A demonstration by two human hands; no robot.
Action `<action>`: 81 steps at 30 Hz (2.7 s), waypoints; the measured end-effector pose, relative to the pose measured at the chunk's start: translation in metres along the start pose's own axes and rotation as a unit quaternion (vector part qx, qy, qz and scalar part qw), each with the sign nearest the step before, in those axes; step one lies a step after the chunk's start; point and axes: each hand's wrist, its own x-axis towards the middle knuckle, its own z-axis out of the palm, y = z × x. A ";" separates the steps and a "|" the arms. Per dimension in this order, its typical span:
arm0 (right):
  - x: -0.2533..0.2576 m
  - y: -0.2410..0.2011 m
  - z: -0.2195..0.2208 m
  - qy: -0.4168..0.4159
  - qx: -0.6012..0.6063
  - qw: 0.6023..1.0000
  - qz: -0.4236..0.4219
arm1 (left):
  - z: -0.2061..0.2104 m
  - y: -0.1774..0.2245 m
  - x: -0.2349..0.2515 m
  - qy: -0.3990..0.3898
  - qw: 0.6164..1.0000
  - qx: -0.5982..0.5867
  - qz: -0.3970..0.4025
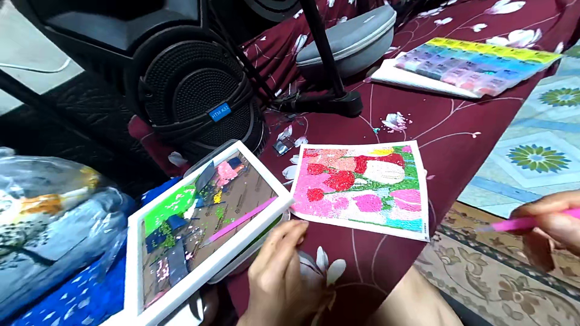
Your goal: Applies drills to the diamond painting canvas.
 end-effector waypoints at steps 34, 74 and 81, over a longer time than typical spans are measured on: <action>0.039 0.027 0.098 -0.062 -0.008 0.992 -0.107 | 0.042 0.001 0.005 -0.049 0.997 0.041 -0.032; 0.043 0.046 0.132 -0.079 -0.068 0.987 -0.121 | 0.044 0.003 0.002 -0.062 0.997 0.034 -0.039; 0.043 0.048 0.131 -0.082 -0.068 0.986 -0.127 | 0.045 0.003 0.002 -0.063 0.996 0.036 -0.043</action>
